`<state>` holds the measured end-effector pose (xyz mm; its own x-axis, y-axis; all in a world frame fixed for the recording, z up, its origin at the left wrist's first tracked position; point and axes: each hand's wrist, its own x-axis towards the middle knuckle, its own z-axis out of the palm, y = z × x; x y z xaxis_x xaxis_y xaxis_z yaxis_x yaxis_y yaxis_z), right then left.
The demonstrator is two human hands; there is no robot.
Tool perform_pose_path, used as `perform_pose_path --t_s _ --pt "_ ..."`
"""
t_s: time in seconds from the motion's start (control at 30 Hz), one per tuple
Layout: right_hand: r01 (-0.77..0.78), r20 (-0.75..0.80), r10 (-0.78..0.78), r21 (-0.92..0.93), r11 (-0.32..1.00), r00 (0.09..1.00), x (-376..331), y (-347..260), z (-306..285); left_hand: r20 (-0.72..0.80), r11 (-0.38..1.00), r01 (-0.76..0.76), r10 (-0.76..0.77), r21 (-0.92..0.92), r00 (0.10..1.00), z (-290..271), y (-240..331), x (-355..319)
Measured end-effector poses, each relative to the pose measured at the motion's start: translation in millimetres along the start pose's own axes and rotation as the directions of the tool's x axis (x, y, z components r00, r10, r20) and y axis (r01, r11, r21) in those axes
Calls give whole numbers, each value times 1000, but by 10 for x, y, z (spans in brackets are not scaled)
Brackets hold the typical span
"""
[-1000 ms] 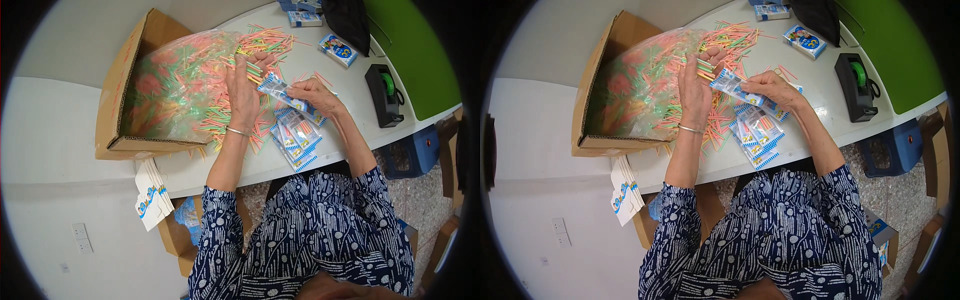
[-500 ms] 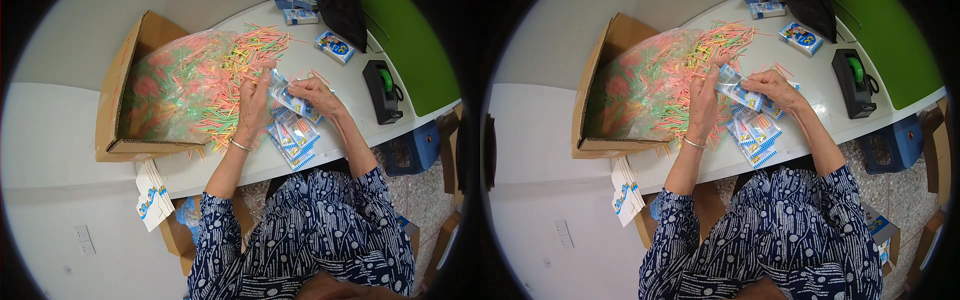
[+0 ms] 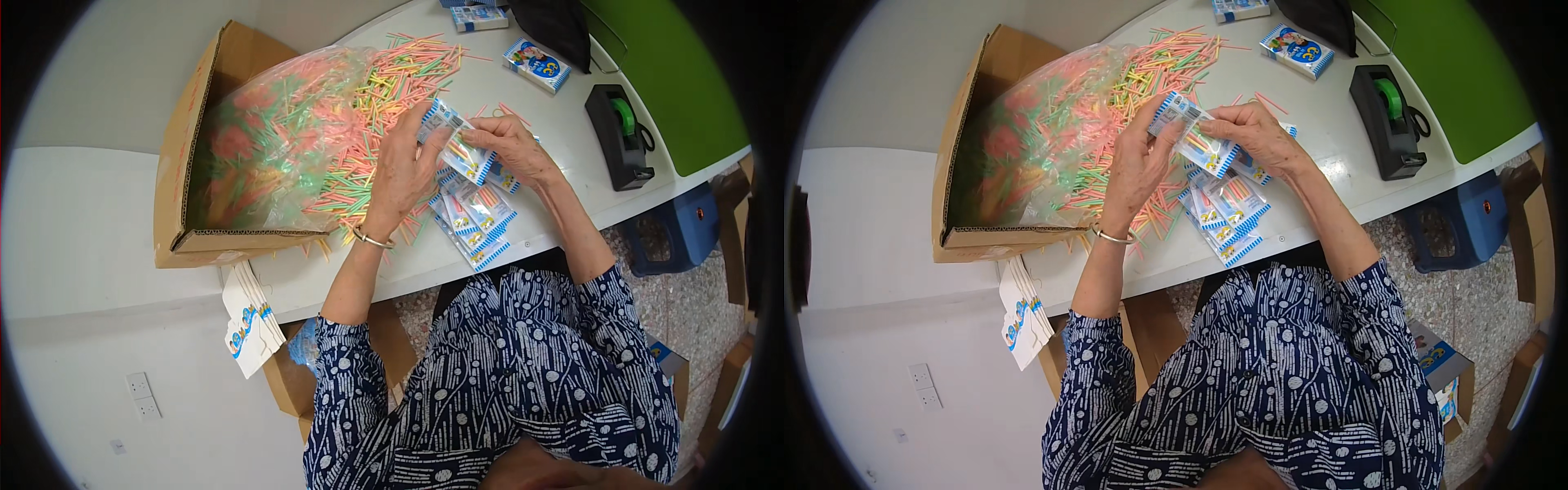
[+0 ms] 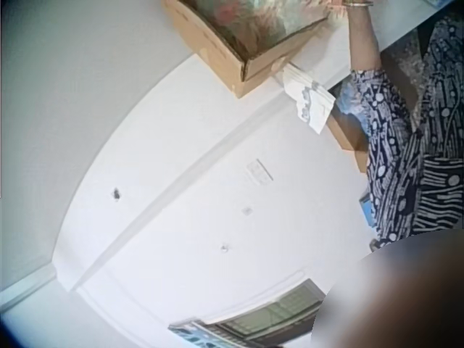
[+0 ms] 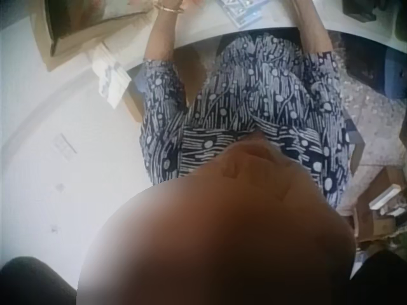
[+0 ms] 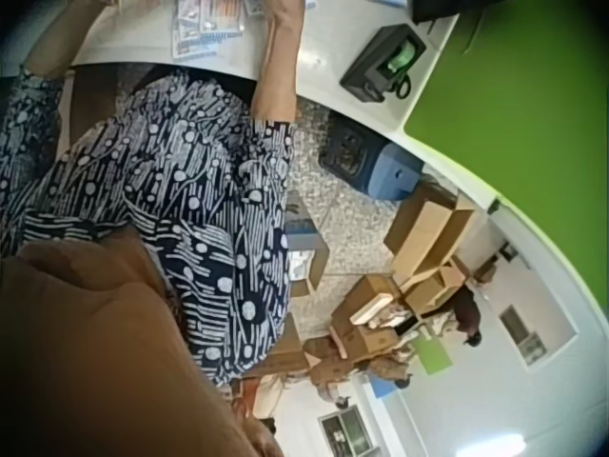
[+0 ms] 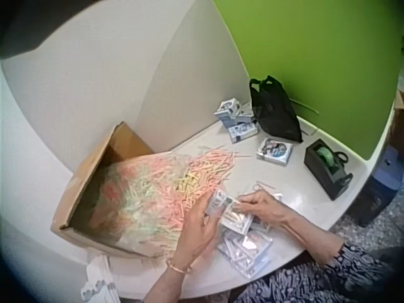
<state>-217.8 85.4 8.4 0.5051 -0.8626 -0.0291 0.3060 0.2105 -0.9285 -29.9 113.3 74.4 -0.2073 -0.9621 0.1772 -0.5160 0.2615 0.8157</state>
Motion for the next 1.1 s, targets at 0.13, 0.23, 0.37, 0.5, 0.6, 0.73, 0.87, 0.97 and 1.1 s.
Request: perform_pose_path --t_s 0.13,0.23,0.37,0.5,0.6,0.73,0.87,0.97,1.1 --pt "11 47 -11 -2 1000 999 -7 -2 26 -54 998 -43 41 -45 998 13 -62 29" --pt "-32 87 36 -48 998 996 4 6 -6 -59 968 -56 43 -243 997 31 -67 65" --pt "-81 118 99 -154 985 988 -51 -12 -49 105 886 124 -86 -446 991 27 -9 49" --pt "-76 82 92 -181 981 992 -106 -20 -12 91 947 51 -23 -316 996 70 -55 39" --pt "-87 81 114 -283 955 990 -158 -44 -28 133 952 55 -16 -300 991 88 -51 24" --pt "-65 59 84 -270 961 995 -255 -154 -62 167 932 127 -73 -340 983 96 22 -43" --pt "23 -220 -153 -503 864 963 -228 -162 -301 212 962 124 -71 -245 975 183 -119 -211" --pt "105 -185 -536 -879 465 823 -214 108 -459 160 977 -67 34 204 987 346 -172 -363" --pt "-14 -115 -515 -980 197 850 -234 215 -380 105 864 -235 210 445 972 352 -214 -346"
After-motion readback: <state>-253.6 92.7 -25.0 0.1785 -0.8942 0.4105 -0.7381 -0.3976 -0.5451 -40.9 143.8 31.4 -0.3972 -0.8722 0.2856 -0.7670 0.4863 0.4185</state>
